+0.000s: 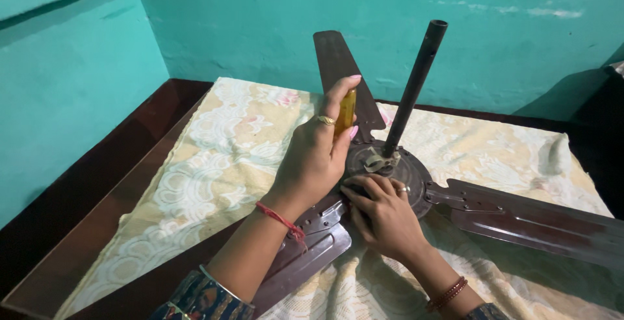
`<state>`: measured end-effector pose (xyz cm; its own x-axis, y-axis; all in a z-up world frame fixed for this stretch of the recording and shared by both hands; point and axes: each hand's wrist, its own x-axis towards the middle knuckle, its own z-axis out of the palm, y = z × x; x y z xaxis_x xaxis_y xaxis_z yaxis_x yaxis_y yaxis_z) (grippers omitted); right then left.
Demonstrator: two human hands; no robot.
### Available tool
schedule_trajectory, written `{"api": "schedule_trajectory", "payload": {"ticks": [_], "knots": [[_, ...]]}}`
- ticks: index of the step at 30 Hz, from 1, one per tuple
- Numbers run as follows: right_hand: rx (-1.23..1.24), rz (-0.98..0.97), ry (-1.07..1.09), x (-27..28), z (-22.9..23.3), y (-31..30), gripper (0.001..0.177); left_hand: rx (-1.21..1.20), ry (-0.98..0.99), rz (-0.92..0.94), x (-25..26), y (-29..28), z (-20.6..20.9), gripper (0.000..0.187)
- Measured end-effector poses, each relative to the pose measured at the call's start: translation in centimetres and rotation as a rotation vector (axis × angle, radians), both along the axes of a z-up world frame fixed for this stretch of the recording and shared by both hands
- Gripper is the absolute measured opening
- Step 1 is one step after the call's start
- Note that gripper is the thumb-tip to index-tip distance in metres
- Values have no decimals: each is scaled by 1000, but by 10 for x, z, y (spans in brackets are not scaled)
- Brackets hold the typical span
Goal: The person attaches fan blades to the fan motor housing using a screwdriver. They align each blade and tighten the screws to secure it in place.
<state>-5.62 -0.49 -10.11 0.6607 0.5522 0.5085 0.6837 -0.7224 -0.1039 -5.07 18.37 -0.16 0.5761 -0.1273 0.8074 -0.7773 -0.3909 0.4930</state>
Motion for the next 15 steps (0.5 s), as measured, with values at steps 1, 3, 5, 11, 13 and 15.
{"api": "schedule_trajectory", "payload": {"ticks": [1, 3, 5, 11, 13, 15], "knots": [[-3, -3, -1, 0, 0, 0, 41, 4, 17, -7, 0, 0, 0, 66], [-11, -10, -3, 0, -1, -1, 42, 15, 41, 1, -1, -1, 0, 66], [-7, 7, -14, 2, -1, -1, 42, 30, 48, 30, 0, 0, 1, 66], [-3, 0, 0, 0, -1, -1, 41, 27, -37, 15, 3, 1, -1, 70], [-4, -6, 7, 0, -1, 0, 40, 18, -31, 39, 3, 2, -1, 68], [-7, -15, 15, 1, 0, 0, 40, 35, 8, 122, 4, 0, 0, 68]]}}
